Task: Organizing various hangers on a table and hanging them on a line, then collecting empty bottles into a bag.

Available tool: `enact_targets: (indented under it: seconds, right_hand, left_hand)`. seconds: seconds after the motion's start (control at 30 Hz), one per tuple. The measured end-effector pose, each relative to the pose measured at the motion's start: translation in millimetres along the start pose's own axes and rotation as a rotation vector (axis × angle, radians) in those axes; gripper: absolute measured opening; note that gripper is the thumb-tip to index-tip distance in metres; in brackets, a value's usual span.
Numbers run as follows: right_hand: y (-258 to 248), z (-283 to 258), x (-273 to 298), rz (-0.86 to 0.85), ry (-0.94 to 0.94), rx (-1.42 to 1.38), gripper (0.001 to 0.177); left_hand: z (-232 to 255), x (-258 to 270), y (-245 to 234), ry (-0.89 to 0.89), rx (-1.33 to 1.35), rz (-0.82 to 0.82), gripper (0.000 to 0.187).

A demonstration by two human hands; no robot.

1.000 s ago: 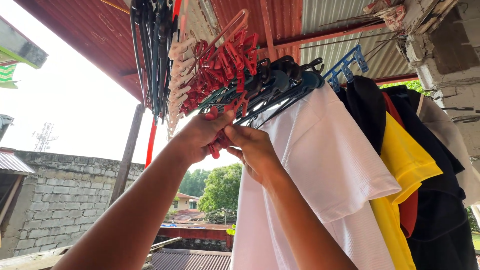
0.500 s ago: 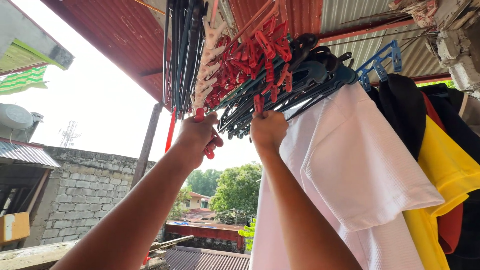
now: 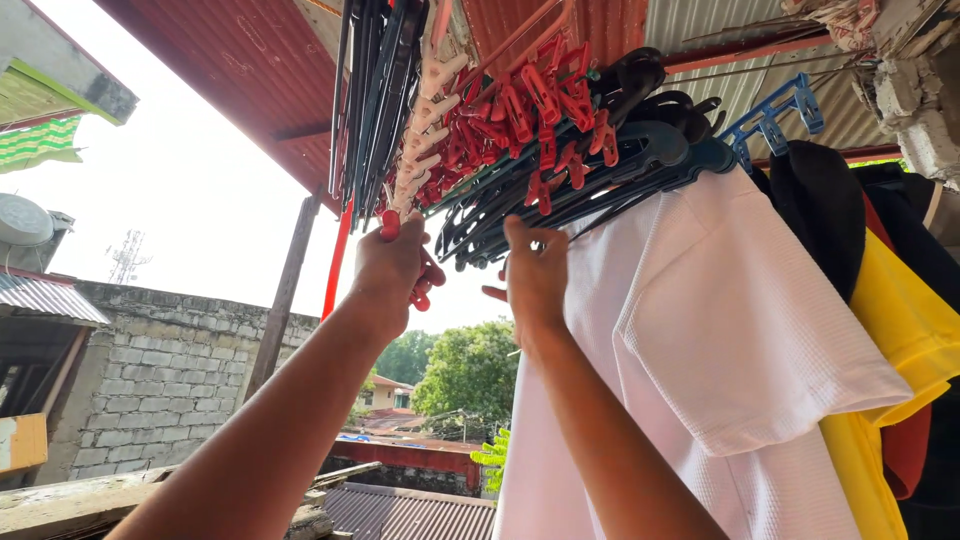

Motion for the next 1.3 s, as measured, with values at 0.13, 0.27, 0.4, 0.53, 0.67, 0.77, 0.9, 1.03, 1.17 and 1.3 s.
enact_targets:
  seconds: [0.13, 0.27, 0.4, 0.53, 0.67, 0.77, 0.9, 1.03, 1.17, 1.3]
  right_hand:
    - [49.4, 28.4, 51.4, -0.557, 0.174, -0.193, 0.051]
    - [49.4, 26.0, 56.6, -0.664, 0.134, -0.295, 0.039]
    - [54.6, 40.3, 61.0, -0.727, 0.241, -0.442, 0.030]
    - [63.8, 62.7, 47.8, -0.640, 0.253, -0.529, 0.026]
    - [69.8, 52.2, 55.8, -0.635, 0.155, -0.507, 0.027]
    - [74.5, 51.4, 53.0, -0.603, -0.025, -0.384, 0.028]
    - [65.3, 28.7, 54.5, -0.409, -0.294, -0.093, 0.026]
    - [58.5, 22.1, 44.8, -0.309, -0.305, 0.088, 0.023]
    - [36.3, 48.8, -19.6, 0.005, -0.199, 0.269, 0.022]
    - [25.0, 38.2, -51.1, 0.159, -0.267, 0.338, 0.018]
  left_hand:
    - [2.3, 3.3, 6.0, 0.167, -0.086, 0.178, 0.037]
    - [2.2, 4.1, 3.6, 0.260, -0.250, 0.261, 0.038]
    - [2.0, 0.8, 0.1, 0.252, -0.359, 0.276, 0.037]
    - [-22.2, -25.6, 12.7, 0.089, 0.034, 0.059, 0.033]
    - [-21.3, -46.1, 9.5, 0.048, 0.172, 0.044, 0.029]
    - [-46.6, -75.5, -0.9, -0.111, 0.277, 0.107, 0.030]
    - [-62.2, -85.9, -12.5, -0.111, 0.363, 0.160, 0.035]
    - [-47.6, -50.3, -18.1, 0.012, 0.282, 0.284, 0.041]
    - [-42.5, -13.4, -17.7, 0.036, 0.087, 0.446, 0.050]
    - [-57.3, -6.7, -16.5, -0.088, -0.063, 0.430, 0.068]
Point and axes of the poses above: each hand's wrist, its own x-axis away from the middle knuckle, its own y-axis out of the palm, z = x × y, the point moved 8 cm from there along -x, towards the middle knuckle, and after that the axes turned 9 degrees about x, right-handed, at the moved point
